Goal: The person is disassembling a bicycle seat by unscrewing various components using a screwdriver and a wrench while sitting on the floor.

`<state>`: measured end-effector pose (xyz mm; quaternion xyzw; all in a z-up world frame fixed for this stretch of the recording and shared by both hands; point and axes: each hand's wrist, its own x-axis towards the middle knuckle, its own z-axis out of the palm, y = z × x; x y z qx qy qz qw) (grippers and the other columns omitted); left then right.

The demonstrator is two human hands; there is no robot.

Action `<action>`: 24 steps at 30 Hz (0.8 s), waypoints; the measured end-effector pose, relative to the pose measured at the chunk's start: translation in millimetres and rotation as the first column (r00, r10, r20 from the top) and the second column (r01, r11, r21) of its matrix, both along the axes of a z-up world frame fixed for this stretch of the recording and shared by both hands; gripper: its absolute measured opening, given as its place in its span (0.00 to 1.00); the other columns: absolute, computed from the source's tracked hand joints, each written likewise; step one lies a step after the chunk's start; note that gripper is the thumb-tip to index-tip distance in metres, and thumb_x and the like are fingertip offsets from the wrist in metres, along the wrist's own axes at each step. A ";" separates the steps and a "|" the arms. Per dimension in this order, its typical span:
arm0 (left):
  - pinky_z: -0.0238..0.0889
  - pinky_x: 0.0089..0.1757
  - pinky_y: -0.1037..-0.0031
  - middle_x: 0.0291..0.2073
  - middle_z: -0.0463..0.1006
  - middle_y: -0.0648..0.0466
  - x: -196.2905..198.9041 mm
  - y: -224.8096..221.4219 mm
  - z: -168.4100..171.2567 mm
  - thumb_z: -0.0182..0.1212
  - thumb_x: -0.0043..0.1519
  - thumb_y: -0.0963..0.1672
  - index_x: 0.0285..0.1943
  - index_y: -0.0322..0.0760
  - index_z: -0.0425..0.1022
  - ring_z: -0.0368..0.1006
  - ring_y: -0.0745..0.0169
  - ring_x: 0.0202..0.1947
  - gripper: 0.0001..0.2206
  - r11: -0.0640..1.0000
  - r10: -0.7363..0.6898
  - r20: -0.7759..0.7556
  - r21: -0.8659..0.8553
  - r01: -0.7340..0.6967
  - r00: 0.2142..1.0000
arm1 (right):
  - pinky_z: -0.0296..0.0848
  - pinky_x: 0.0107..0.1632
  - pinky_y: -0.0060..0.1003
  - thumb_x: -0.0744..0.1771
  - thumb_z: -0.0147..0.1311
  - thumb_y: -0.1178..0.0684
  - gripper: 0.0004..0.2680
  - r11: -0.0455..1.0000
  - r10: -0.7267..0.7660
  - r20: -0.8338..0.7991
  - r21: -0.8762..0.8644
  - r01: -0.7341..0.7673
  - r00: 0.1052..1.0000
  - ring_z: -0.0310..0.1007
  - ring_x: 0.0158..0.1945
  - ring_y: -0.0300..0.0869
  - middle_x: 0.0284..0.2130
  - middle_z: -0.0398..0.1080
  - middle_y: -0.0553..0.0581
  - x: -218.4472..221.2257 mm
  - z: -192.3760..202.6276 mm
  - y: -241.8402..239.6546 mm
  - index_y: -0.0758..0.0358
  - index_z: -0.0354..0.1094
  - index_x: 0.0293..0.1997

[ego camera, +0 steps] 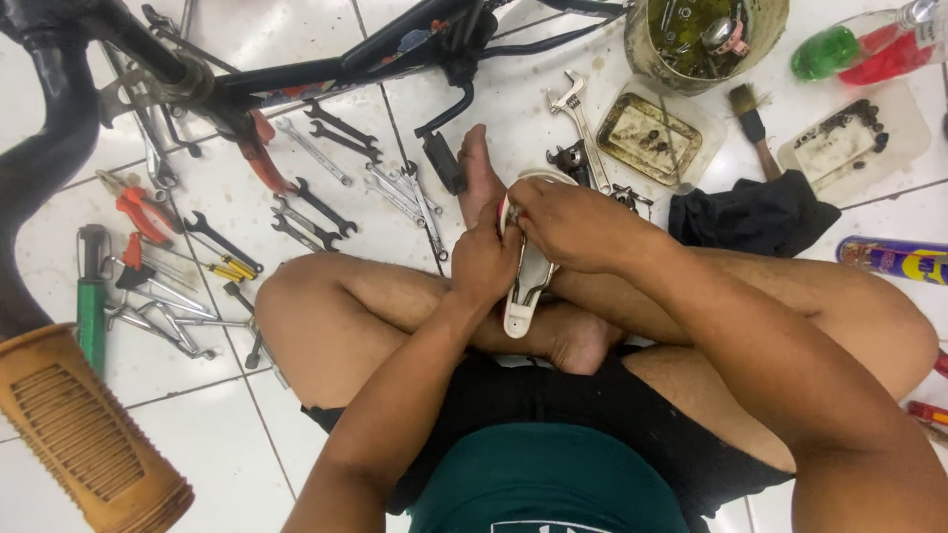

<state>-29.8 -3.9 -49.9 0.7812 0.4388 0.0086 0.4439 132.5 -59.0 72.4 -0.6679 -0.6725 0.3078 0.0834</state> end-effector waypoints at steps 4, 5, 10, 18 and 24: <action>0.71 0.45 0.45 0.36 0.82 0.34 2.3 2.1 28.5 0.45 0.66 0.51 0.69 0.45 0.66 0.79 0.28 0.43 0.22 0.999 -0.033 -0.018 -0.026 0.033 0.999 | 0.73 0.43 0.62 0.71 0.41 0.47 0.12 0.988 -0.058 0.044 -0.137 0.064 0.997 0.75 0.41 0.70 0.34 0.71 0.73 0.7 -13.2 -0.8 0.68 0.57 0.52; 0.70 0.46 0.42 0.36 0.82 0.31 2.3 3.5 43.0 0.43 0.68 0.51 0.68 0.43 0.66 0.78 0.24 0.44 0.22 0.998 -0.040 -0.013 -0.047 0.040 0.999 | 0.75 0.43 0.59 0.71 0.40 0.43 0.13 0.981 -0.065 0.124 -0.176 0.086 0.990 0.77 0.39 0.68 0.32 0.72 0.70 -0.5 -17.7 1.7 0.65 0.57 0.50; 0.71 0.46 0.43 0.36 0.81 0.32 -1.4 6.0 29.2 0.45 0.68 0.52 0.69 0.45 0.64 0.79 0.25 0.44 0.22 0.997 -0.068 -0.047 -0.035 0.067 0.997 | 0.75 0.40 0.58 0.70 0.43 0.43 0.14 0.992 -0.054 0.183 -0.106 0.074 0.982 0.76 0.38 0.69 0.32 0.71 0.69 -4.1 -20.4 3.3 0.65 0.58 0.49; 0.72 0.43 0.45 0.34 0.81 0.33 -28.1 3.6 102.4 0.47 0.67 0.52 0.67 0.33 0.65 0.80 0.28 0.42 0.25 0.980 -0.200 -0.126 -0.013 0.200 0.972 | 0.75 0.40 0.60 0.70 0.43 0.53 0.10 0.999 0.023 0.162 -0.032 -0.018 0.987 0.76 0.38 0.70 0.33 0.72 0.74 -6.9 -16.2 4.2 0.73 0.64 0.47; 0.66 0.32 0.62 0.30 0.79 0.49 -81.5 -7.5 220.3 0.63 0.60 0.48 0.46 0.36 0.75 0.75 0.49 0.29 0.13 0.908 -0.416 0.217 0.149 0.392 0.883 | 0.70 0.43 0.54 0.69 0.44 0.49 0.10 0.996 -0.064 0.071 0.060 0.060 0.995 0.73 0.39 0.61 0.35 0.73 0.66 -12.4 -22.2 1.0 0.68 0.63 0.46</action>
